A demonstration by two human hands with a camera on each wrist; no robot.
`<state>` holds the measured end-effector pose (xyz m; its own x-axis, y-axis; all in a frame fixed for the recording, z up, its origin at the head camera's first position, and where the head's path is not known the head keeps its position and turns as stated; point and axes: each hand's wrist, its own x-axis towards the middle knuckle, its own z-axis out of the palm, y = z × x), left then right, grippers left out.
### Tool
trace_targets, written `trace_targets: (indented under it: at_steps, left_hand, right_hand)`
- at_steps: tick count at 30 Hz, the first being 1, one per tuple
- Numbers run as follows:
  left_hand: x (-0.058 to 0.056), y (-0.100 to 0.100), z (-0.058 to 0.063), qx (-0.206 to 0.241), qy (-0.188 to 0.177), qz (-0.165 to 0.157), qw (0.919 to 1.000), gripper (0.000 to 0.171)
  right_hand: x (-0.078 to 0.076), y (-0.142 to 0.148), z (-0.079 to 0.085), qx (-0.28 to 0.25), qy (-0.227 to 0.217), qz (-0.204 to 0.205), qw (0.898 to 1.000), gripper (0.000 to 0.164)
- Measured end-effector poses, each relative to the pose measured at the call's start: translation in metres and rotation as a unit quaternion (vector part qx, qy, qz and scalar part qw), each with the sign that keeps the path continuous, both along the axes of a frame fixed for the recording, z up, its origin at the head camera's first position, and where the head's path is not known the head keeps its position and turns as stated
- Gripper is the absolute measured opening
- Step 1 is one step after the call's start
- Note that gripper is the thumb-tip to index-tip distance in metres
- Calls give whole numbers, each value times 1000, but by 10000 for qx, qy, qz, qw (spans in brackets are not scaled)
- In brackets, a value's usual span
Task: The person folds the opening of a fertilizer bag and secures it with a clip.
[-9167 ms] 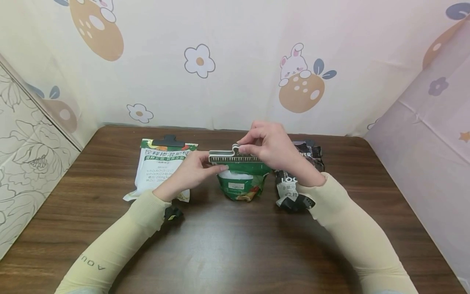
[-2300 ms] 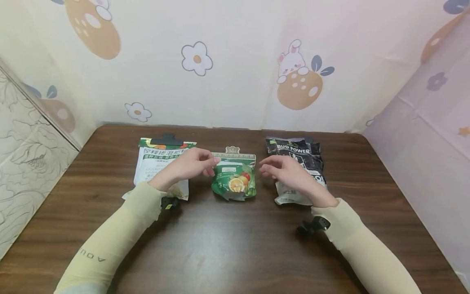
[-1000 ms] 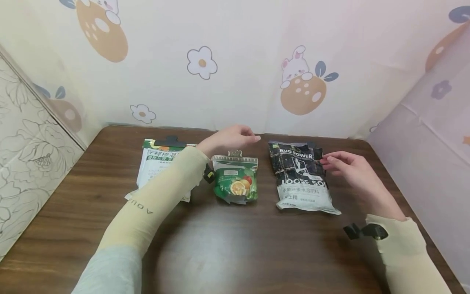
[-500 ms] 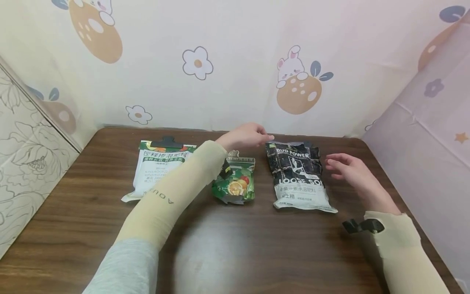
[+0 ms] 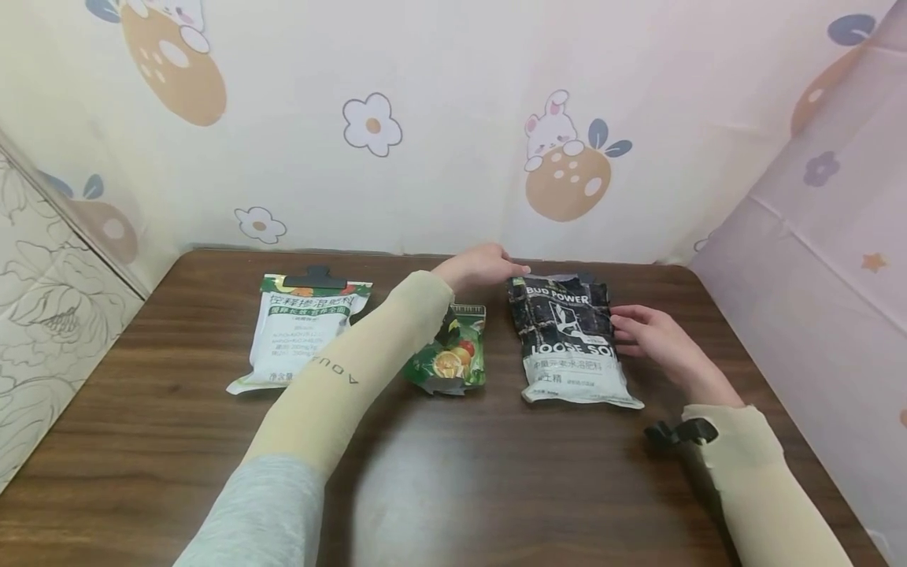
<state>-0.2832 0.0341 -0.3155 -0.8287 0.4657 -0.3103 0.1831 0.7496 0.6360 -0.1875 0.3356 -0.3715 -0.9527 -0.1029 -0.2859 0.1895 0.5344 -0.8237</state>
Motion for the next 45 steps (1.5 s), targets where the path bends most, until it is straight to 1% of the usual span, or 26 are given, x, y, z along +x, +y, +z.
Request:
trace_targets:
  at_steps: [4, 6, 10, 14, 19, 22, 26, 30, 32, 35, 37, 45]
  left_hand:
    - [-2, 2, -2, -33, -168, 193, 9997, 67]
    - [-2, 2, -2, 9, -244, 237, 9994, 69]
    - [-1, 5, -1, 130, -347, 284, 9989, 65]
    - [-1, 6, 2, 115, -208, 211, 9995, 61]
    - [1, 5, 5, 138, -17, 207, 9997, 59]
    - [1, 4, 5, 269, 136, 213, 9993, 51]
    - [1, 2, 5, 544, 439, 161, 9974, 37]
    - [2, 0, 5, 802, 669, 155, 9944, 24]
    - [2, -1, 5, 928, 689, 176, 9931, 22]
    - [3, 0, 5, 1034, 816, 215, 9911, 20]
    - [3, 0, 4, 1131, 857, 290, 9895, 19]
    - [4, 2, 5, 1412, 1160, 535, 9817, 13]
  right_hand:
    - [-1, 2, 0, -20, 13, 56, 10000, 62]
    - [-1, 3, 0, -60, 8, 100, 9999, 62]
    - [-2, 6, 0, -261, 47, 98, 9996, 62]
    - [-2, 7, 0, -433, 138, -25, 9990, 59]
    - [-1, 4, 2, -344, 264, -92, 9990, 57]
    - [0, 4, 2, -161, 406, -200, 9988, 54]
    - [1, 5, 1, 16, 684, -418, 9968, 48]
    - [2, 7, 1, 82, 939, -564, 9940, 45]
    - [2, 7, 1, 98, 1044, -612, 9926, 45]
    - [3, 8, 3, 119, 1145, -657, 9912, 43]
    - [3, 8, 4, 178, 1179, -674, 9906, 42]
    - [5, 9, 12, 609, 1262, -635, 9881, 36]
